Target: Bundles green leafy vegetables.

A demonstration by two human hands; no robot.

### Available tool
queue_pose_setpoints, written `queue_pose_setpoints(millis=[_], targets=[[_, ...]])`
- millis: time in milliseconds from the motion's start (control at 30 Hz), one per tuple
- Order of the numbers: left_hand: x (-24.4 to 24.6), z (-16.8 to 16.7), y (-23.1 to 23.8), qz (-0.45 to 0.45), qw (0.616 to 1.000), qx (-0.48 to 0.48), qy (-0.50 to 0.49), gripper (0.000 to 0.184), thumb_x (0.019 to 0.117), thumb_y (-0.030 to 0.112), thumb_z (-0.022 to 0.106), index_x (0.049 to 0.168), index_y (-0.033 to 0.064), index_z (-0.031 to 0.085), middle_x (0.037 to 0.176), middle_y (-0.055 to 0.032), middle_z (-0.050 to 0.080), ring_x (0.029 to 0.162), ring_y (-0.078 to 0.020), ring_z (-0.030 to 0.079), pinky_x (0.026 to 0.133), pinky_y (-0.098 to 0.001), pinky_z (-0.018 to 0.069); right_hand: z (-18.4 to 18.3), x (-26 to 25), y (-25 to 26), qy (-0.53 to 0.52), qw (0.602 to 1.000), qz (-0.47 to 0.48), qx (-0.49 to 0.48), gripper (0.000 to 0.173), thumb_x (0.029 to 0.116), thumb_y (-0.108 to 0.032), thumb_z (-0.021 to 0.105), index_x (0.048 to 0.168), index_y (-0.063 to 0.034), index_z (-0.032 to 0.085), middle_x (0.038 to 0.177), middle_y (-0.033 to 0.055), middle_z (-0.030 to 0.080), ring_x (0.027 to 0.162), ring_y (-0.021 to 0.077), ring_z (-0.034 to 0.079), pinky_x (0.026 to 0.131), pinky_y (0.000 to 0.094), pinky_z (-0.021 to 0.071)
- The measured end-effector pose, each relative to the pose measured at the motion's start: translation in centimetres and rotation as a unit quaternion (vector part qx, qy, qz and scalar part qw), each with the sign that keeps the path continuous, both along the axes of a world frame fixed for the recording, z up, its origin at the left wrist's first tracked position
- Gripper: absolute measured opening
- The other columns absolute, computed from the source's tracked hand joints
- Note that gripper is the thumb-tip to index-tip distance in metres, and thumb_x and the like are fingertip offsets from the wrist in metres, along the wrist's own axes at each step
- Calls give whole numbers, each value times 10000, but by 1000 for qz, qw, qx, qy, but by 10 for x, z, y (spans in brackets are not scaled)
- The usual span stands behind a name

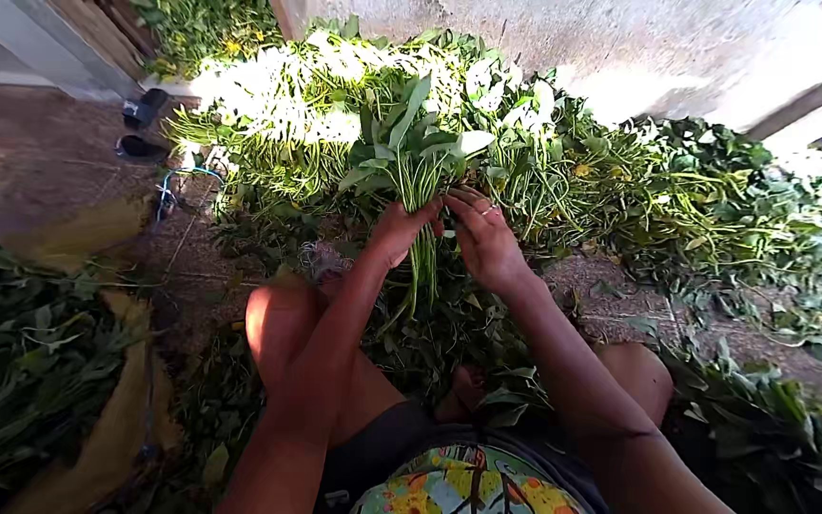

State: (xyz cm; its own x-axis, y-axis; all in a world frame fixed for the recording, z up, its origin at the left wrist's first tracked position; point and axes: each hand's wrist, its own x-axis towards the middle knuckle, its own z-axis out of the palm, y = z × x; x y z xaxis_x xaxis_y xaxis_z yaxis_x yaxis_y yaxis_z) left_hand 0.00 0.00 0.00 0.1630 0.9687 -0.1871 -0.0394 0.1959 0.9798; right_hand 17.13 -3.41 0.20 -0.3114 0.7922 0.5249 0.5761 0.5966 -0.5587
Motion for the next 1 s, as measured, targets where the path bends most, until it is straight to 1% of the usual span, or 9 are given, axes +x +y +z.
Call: queue_pose_setpoints(millis=[100, 267, 367, 467, 533, 600, 700, 800, 1000], targets=[[4, 2, -16, -87, 996, -10, -13, 199, 1018, 133, 628, 1202, 59, 613, 870, -27, 700, 746, -101, 675, 741, -290, 593, 7, -7, 34, 62, 992, 19, -107, 412, 1050, -89, 421, 1407, 70, 551, 1435, 270, 551, 1372, 369, 515, 1152, 504, 401], [5, -3, -29, -204, 957, -97, -181, 178, 1031, 34, 487, 1116, 64, 641, 867, -1, 700, 725, -83, 675, 722, -237, 599, 9, -4, 75, 181, 928, 138, -296, 331, 1086, -123, 375, 1210, 41, 634, 1167, 95, 669, 1025, 73, 643, 940, 286, 535], [-8, 6, -29, -150, 953, -99, -245, 147, 1022, 37, 501, 1001, 81, 640, 794, -4, 672, 698, -95, 681, 719, -248, 615, -13, 33, 111, 206, 945, -58, -247, 338, 1069, -78, 378, 1271, 38, 622, 1163, 143, 685, 951, 156, 687, 859, 362, 581], [-26, 16, -20, -37, 961, -60, -266, 169, 1037, 39, 481, 977, 89, 631, 785, -12, 659, 694, -113, 678, 728, -286, 623, -47, 108, 152, 137, 899, -341, -237, 344, 1030, -82, 437, 1304, 51, 598, 1237, 281, 648, 1121, 392, 658, 958, 563, 526], [-37, 18, -13, 32, 959, -39, -279, 179, 1052, 52, 476, 981, 92, 635, 797, -17, 650, 699, -117, 668, 731, -301, 622, -76, 146, 164, 26, 854, -401, -330, 489, 993, -128, 554, 1443, 51, 489, 1414, 407, 471, 1323, 558, 478, 1050, 712, 400], [-44, 17, -6, 89, 952, -31, -291, 173, 1061, 67, 490, 987, 86, 644, 816, -23, 651, 712, -124, 668, 740, -307, 622, -97, 163, 165, -62, 839, -387, -378, 482, 1020, -221, 580, 1441, 6, 524, 1391, 413, 499, 1311, 594, 475, 1030, 760, 387], [-47, 19, 3, 158, 943, -24, -293, 141, 1054, 70, 519, 992, 92, 644, 840, -26, 661, 723, -126, 675, 739, -309, 626, -75, 155, 163, 23, 890, -373, -262, 353, 1050, -181, 538, 1285, 68, 623, 1257, 338, 624, 1200, 491, 600, 1030, 664, 443], [-44, 15, 7, 192, 942, -36, -274, 93, 1047, 95, 558, 1021, 92, 647, 867, -27, 665, 740, -144, 682, 741, -321, 628, -56, 133, 145, 256, 912, -288, -141, 258, 1034, -156, 584, 1191, 38, 648, 1067, 124, 677, 924, 146, 653, 868, 345, 552], [-29, 4, 12, 190, 955, -2, -228, 107, 1049, 107, 560, 1004, 99, 656, 859, -22, 670, 748, -141, 674, 765, -337, 618, -47, 68, 90, 432, 886, -141, -94, 202, 996, -112, 634, 1172, -14, 650, 1023, 11, 689, 906, 86, 672, 839, 315, 593]])
